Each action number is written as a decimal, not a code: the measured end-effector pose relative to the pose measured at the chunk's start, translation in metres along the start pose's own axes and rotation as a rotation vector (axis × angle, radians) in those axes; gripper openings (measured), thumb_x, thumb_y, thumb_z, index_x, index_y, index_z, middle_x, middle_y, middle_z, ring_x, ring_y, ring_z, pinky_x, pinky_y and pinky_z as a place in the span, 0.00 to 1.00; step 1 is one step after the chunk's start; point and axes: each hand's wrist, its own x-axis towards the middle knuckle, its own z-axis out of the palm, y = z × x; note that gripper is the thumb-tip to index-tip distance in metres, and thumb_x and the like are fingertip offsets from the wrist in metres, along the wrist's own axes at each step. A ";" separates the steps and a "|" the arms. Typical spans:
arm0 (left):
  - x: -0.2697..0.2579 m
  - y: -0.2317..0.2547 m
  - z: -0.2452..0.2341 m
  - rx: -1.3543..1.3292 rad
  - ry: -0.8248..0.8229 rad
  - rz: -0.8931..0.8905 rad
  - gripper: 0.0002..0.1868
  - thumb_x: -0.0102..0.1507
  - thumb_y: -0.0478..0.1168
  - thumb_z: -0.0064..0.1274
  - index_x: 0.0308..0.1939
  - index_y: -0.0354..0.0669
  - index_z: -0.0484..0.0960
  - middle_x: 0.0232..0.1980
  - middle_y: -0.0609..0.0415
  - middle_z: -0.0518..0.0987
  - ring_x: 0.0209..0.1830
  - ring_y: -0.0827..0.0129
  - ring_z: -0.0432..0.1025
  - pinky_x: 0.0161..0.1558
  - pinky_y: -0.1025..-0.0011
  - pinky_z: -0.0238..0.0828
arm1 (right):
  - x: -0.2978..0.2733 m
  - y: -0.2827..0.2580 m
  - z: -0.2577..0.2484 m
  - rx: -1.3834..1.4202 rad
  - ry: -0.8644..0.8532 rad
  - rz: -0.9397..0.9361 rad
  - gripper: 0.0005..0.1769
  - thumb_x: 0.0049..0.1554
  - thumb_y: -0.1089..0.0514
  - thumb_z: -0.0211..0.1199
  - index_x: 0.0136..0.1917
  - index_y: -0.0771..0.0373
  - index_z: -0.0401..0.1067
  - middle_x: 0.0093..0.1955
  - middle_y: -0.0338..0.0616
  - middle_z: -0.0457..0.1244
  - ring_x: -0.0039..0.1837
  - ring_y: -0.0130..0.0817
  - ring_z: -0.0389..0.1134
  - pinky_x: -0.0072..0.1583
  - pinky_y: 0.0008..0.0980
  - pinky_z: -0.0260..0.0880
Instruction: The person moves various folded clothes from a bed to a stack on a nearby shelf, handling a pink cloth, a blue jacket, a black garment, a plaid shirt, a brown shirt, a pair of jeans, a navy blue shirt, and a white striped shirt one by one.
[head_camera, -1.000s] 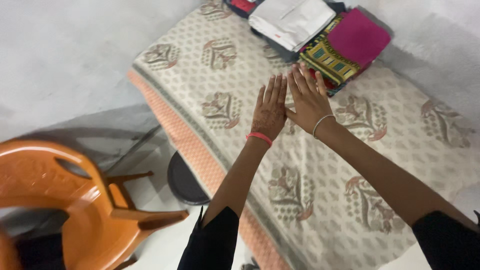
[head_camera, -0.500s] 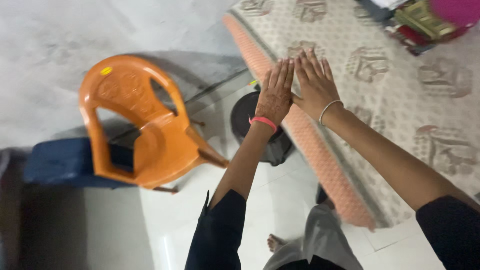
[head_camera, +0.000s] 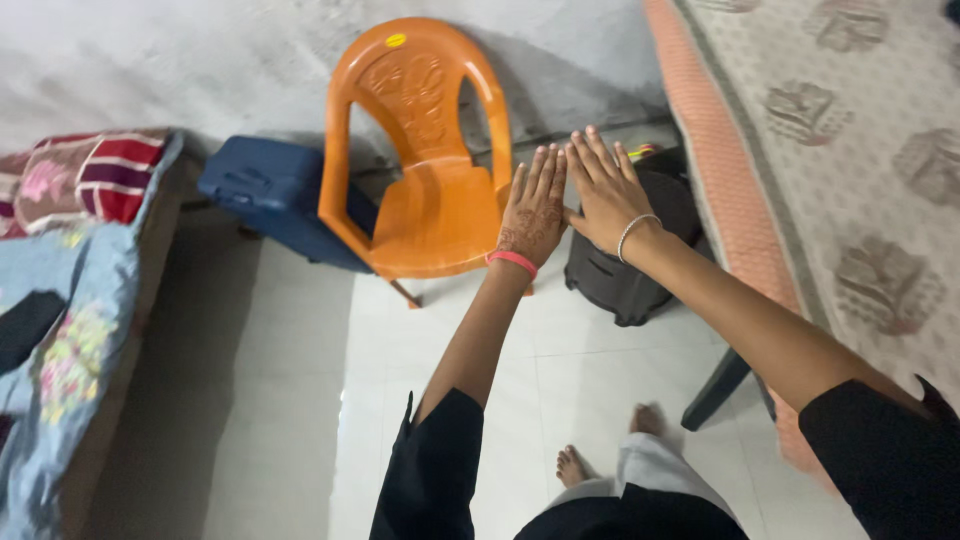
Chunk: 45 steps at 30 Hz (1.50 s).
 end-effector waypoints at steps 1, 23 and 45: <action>-0.006 -0.009 -0.002 0.007 -0.001 -0.023 0.47 0.64 0.47 0.53 0.80 0.37 0.47 0.84 0.48 0.48 0.85 0.59 0.40 0.82 0.55 0.34 | 0.007 -0.008 0.003 0.007 -0.003 -0.023 0.53 0.54 0.43 0.67 0.81 0.70 0.46 0.85 0.55 0.40 0.86 0.46 0.32 0.81 0.51 0.32; -0.063 -0.172 -0.027 0.199 0.053 -0.460 0.46 0.63 0.45 0.55 0.79 0.34 0.48 0.83 0.45 0.50 0.85 0.58 0.42 0.82 0.55 0.35 | 0.173 -0.133 0.062 0.196 0.013 -0.514 0.54 0.54 0.43 0.67 0.81 0.69 0.47 0.85 0.54 0.41 0.86 0.46 0.33 0.81 0.53 0.33; -0.262 -0.382 -0.065 0.289 0.037 -0.872 0.43 0.65 0.45 0.52 0.79 0.37 0.49 0.83 0.48 0.52 0.84 0.61 0.43 0.81 0.57 0.35 | 0.276 -0.430 0.146 0.168 0.008 -0.929 0.52 0.55 0.38 0.61 0.82 0.67 0.49 0.85 0.53 0.41 0.86 0.46 0.33 0.80 0.52 0.34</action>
